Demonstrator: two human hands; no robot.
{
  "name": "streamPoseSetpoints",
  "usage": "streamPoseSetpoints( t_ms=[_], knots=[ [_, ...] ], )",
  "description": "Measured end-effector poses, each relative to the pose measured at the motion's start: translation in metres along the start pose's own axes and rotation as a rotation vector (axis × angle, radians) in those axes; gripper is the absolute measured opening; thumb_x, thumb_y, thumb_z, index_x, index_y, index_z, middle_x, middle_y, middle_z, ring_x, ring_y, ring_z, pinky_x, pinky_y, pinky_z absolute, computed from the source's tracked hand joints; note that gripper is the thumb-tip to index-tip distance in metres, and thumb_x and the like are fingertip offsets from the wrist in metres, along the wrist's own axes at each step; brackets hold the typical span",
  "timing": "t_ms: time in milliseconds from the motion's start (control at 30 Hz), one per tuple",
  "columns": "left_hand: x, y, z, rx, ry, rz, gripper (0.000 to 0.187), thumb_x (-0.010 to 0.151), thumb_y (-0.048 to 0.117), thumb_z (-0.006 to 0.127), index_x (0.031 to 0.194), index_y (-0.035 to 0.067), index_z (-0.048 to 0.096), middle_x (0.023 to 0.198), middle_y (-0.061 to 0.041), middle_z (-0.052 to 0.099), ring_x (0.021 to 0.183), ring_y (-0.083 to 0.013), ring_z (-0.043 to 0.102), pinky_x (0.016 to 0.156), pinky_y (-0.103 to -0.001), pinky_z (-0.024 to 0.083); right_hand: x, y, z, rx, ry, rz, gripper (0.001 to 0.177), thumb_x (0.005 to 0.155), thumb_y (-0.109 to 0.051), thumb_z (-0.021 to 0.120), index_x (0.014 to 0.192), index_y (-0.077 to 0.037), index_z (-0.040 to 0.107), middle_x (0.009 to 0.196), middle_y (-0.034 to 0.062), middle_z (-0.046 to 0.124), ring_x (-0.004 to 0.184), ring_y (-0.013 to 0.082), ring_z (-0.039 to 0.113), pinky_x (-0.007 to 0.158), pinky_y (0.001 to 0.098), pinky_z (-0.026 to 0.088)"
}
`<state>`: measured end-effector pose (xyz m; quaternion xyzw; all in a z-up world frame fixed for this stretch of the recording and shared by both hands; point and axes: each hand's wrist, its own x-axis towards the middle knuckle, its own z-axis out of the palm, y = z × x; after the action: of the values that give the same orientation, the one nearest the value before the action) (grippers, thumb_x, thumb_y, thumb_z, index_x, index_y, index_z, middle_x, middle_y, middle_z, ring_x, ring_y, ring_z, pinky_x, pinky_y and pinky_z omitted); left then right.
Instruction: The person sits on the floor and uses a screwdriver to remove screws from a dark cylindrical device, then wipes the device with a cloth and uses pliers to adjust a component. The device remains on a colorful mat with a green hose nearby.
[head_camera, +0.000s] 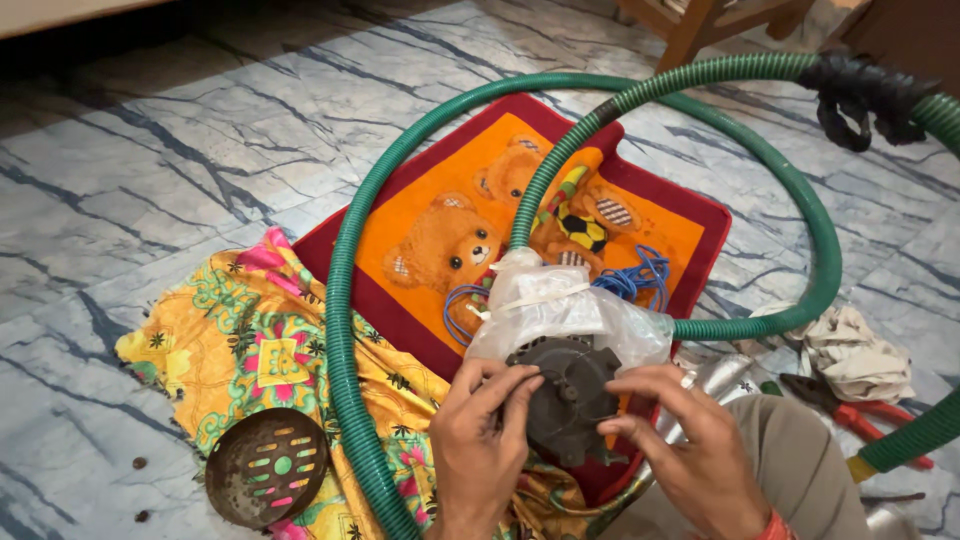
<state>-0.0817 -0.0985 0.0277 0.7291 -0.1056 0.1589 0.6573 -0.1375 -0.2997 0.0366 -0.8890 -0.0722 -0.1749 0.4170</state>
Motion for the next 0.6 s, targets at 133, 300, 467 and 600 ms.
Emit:
streamPoseSetpoints(
  t_ms=[133, 300, 467, 600],
  knots=[
    [-0.001, -0.006, 0.008, -0.006, 0.027, 0.011, 0.015, 0.085, -0.001, 0.077, 0.100, 0.001, 0.078, 0.083, -0.006, 0.065, 0.068, -0.0146, 0.064, 0.060, -0.027, 0.051, -0.006, 0.011, 0.001, 0.349, -0.026, 0.384, 0.025, 0.089, -0.007, 0.067, 0.114, -0.004, 0.072, 0.094, 0.0055, 0.079, 0.076, 0.0113, 0.071, 0.069, 0.0263, 0.058],
    [-0.004, -0.009, 0.011, 0.065, 0.050, -0.010, 0.018, 0.082, 0.000, 0.081, 0.100, 0.002, 0.079, 0.082, -0.004, 0.064, 0.062, -0.0107, 0.058, 0.054, -0.025, 0.046, -0.008, 0.019, 0.004, 0.399, 0.034, 0.566, 0.023, 0.099, -0.012, 0.062, 0.113, 0.001, 0.076, 0.096, 0.0069, 0.074, 0.076, 0.0081, 0.060, 0.062, 0.0243, 0.048],
    [-0.005, -0.015, 0.012, 0.088, 0.051, -0.012, 0.020, 0.081, 0.001, 0.083, 0.100, 0.004, 0.080, 0.083, -0.001, 0.063, 0.055, -0.0040, 0.048, 0.048, -0.021, 0.037, -0.006, 0.025, -0.007, 0.514, -0.136, 0.558, 0.025, 0.097, -0.009, 0.068, 0.119, 0.002, 0.074, 0.107, 0.0081, 0.079, 0.083, 0.0081, 0.068, 0.069, 0.0237, 0.055],
    [-0.006, -0.020, 0.014, 0.090, 0.079, -0.037, 0.022, 0.078, 0.001, 0.086, 0.098, 0.005, 0.081, 0.083, 0.000, 0.064, 0.051, -0.0020, 0.041, 0.046, -0.021, 0.033, -0.009, 0.034, -0.010, 0.539, -0.194, 0.748, 0.034, 0.097, -0.006, 0.069, 0.131, -0.003, 0.064, 0.113, 0.0134, 0.077, 0.075, 0.0127, 0.060, 0.060, 0.0279, 0.047]
  ],
)
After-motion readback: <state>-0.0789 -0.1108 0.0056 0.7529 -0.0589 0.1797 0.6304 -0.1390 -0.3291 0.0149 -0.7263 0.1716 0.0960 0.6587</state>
